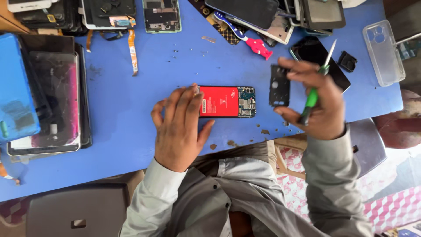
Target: The person uses a screwdriver to remove and install screws on a disassembled smartphone. They place a black metal bracket over the camera area and secure it with screws. The person handles small screws and a metal bracket while working on the phone's internal components.
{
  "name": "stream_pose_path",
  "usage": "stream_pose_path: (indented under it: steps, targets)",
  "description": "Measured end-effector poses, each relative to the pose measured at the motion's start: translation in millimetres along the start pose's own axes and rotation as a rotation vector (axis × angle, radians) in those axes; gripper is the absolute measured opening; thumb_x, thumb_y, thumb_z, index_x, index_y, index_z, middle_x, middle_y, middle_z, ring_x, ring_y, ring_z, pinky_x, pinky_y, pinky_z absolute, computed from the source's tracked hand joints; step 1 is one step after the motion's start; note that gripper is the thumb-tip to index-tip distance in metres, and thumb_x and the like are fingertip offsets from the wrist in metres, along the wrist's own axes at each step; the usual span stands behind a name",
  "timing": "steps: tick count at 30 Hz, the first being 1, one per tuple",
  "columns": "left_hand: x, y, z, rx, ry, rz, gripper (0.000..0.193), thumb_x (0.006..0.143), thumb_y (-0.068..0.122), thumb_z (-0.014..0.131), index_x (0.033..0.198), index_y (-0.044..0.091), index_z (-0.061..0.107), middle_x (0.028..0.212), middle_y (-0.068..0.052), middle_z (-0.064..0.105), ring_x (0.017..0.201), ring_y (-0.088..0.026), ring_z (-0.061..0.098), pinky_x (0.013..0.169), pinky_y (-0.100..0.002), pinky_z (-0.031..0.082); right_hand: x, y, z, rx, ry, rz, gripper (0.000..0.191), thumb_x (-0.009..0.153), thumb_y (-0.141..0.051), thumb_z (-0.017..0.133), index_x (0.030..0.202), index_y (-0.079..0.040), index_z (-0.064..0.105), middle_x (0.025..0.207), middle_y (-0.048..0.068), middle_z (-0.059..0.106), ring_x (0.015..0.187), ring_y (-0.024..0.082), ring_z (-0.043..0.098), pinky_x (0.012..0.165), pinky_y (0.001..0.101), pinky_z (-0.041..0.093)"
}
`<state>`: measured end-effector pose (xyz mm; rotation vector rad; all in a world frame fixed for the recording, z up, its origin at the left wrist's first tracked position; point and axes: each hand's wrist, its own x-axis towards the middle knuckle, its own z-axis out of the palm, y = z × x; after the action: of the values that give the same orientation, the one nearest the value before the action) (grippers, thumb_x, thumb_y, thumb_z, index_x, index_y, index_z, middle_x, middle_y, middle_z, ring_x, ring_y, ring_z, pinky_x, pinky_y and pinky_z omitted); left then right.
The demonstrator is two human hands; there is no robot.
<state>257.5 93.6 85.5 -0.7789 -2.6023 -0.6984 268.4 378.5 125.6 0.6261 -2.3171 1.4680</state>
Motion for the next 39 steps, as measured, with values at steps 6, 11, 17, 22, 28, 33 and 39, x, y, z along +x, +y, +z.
stream_pose_path:
  steps: [6,11,17,22,28,33,39]
  targets:
    - [-10,-4,14,0.021,0.095,-0.104,0.059,0.092,0.018,0.078,0.142,0.003,0.051,0.141,-0.01,0.06,0.135,-0.029,0.053,0.11,-0.053,0.028,-46,32,17,-0.304,-0.072,0.117,0.062,0.075,-0.013,0.092,0.126,-0.001,0.059,0.142,0.019,0.063,0.134,0.033,0.062,0.113,0.0417,0.052]
    - [-13,-4,15,0.202,0.136,-0.224,0.06,0.082,0.002,0.07,0.14,0.004,0.053,0.129,-0.008,0.065,0.127,-0.028,0.056,0.11,-0.055,0.028,-39,34,27,-0.353,-0.119,0.036,0.06,0.075,-0.015,0.092,0.124,0.0,0.061,0.14,0.018,0.063,0.132,0.037,0.061,0.112,0.0449,0.051]
    - [-11,-7,13,0.159,0.128,-0.233,0.057,0.084,-0.001,0.068,0.138,0.005,0.054,0.129,-0.006,0.066,0.125,-0.024,0.057,0.11,-0.055,0.028,-26,28,38,-0.435,-0.141,-0.013,0.06,0.069,-0.017,0.093,0.119,-0.001,0.063,0.136,0.018,0.064,0.125,0.037,0.062,0.106,0.0475,0.052]
    - [-3,-3,18,0.178,0.08,-0.211,0.063,0.086,-0.003,0.065,0.146,0.004,0.047,0.131,-0.006,0.066,0.132,-0.025,0.054,0.113,-0.059,0.026,-26,30,33,-0.449,-0.167,-0.03,0.06,0.068,-0.018,0.093,0.118,-0.001,0.064,0.135,0.017,0.065,0.123,0.037,0.061,0.104,0.0487,0.05]
    - [1,1,20,0.154,0.057,-0.246,0.073,0.086,-0.003,0.064,0.154,0.003,0.04,0.143,-0.008,0.06,0.139,-0.025,0.051,0.117,-0.06,0.024,-27,34,27,-0.444,-0.163,-0.037,0.061,0.067,-0.018,0.093,0.118,-0.002,0.064,0.135,0.016,0.065,0.124,0.037,0.06,0.106,0.0492,0.049]
    - [0,1,18,0.048,0.072,-0.186,0.071,0.091,0.01,0.071,0.153,0.001,0.038,0.148,-0.01,0.053,0.141,-0.028,0.047,0.117,-0.061,0.022,-26,35,28,-0.451,-0.172,-0.031,0.063,0.067,-0.019,0.093,0.12,-0.002,0.063,0.136,0.015,0.065,0.124,0.036,0.06,0.107,0.049,0.048]
    - [2,5,17,0.034,-0.034,-0.127,0.085,0.086,0.027,0.079,0.153,-0.001,0.034,0.152,-0.012,0.051,0.143,-0.032,0.041,0.113,-0.062,0.022,-26,33,28,-0.462,-0.179,-0.011,0.064,0.067,-0.019,0.093,0.121,-0.003,0.063,0.136,0.014,0.065,0.124,0.036,0.059,0.108,0.0487,0.046]
